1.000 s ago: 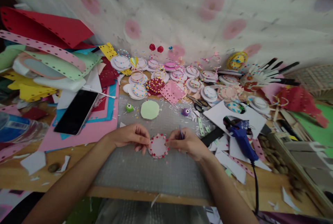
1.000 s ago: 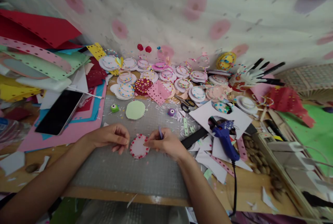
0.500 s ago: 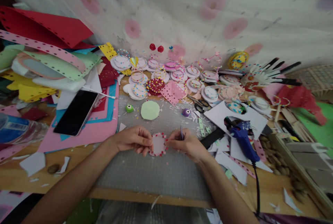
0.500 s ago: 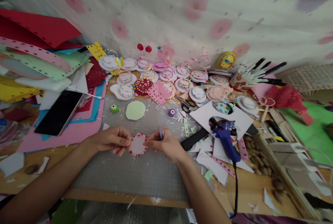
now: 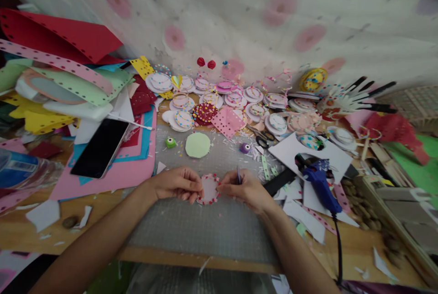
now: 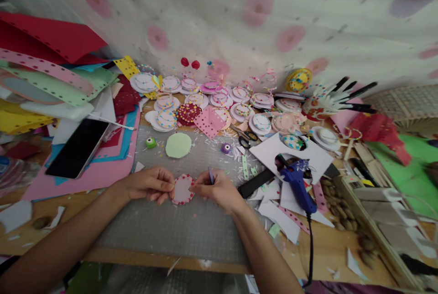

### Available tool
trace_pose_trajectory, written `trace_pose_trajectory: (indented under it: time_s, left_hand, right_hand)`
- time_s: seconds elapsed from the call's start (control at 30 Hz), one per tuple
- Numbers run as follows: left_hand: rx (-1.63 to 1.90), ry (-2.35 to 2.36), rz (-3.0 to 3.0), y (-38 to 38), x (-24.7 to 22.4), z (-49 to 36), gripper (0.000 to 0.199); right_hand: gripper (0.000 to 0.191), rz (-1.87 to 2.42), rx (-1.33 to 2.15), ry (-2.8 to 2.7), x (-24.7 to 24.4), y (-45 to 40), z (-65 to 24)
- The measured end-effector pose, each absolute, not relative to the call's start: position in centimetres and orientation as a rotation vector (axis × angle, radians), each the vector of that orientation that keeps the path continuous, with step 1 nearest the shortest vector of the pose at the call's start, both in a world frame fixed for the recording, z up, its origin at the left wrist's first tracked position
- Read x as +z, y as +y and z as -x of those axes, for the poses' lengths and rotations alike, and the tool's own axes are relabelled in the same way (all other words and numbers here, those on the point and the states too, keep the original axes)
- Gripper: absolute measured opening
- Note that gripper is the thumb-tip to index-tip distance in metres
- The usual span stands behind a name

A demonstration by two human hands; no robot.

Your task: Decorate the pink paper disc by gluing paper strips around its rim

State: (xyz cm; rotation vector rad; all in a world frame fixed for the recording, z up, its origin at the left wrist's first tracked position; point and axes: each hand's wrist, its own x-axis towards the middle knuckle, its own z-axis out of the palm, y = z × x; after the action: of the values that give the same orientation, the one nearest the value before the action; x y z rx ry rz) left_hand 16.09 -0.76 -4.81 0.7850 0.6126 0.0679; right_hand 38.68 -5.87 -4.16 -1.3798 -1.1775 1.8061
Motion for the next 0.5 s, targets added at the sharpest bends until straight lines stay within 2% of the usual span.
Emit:
trace_pose_trajectory:
  time_s: [0.2, 0.37, 0.5]
  left_hand:
    - [0.082, 0.611, -0.795, -0.4, -4.8, -15.5, 0.026]
    - [0.061, 0.587, -0.814, 0.0, -4.5, -14.8, 0.021]
    - [0.039, 0.577, -0.862, 0.0, -4.3, -14.7, 0.021]
  right_hand:
    - [0.030, 1.440, 1.847, -1.202, -3.7, -5.7, -38.9]
    - [0.042, 1.460, 1.948, -1.247, -2.8, -5.3, -40.2]
    - [0.042, 1.287, 1.689, -0.924, -2.8, -4.7, -41.0]
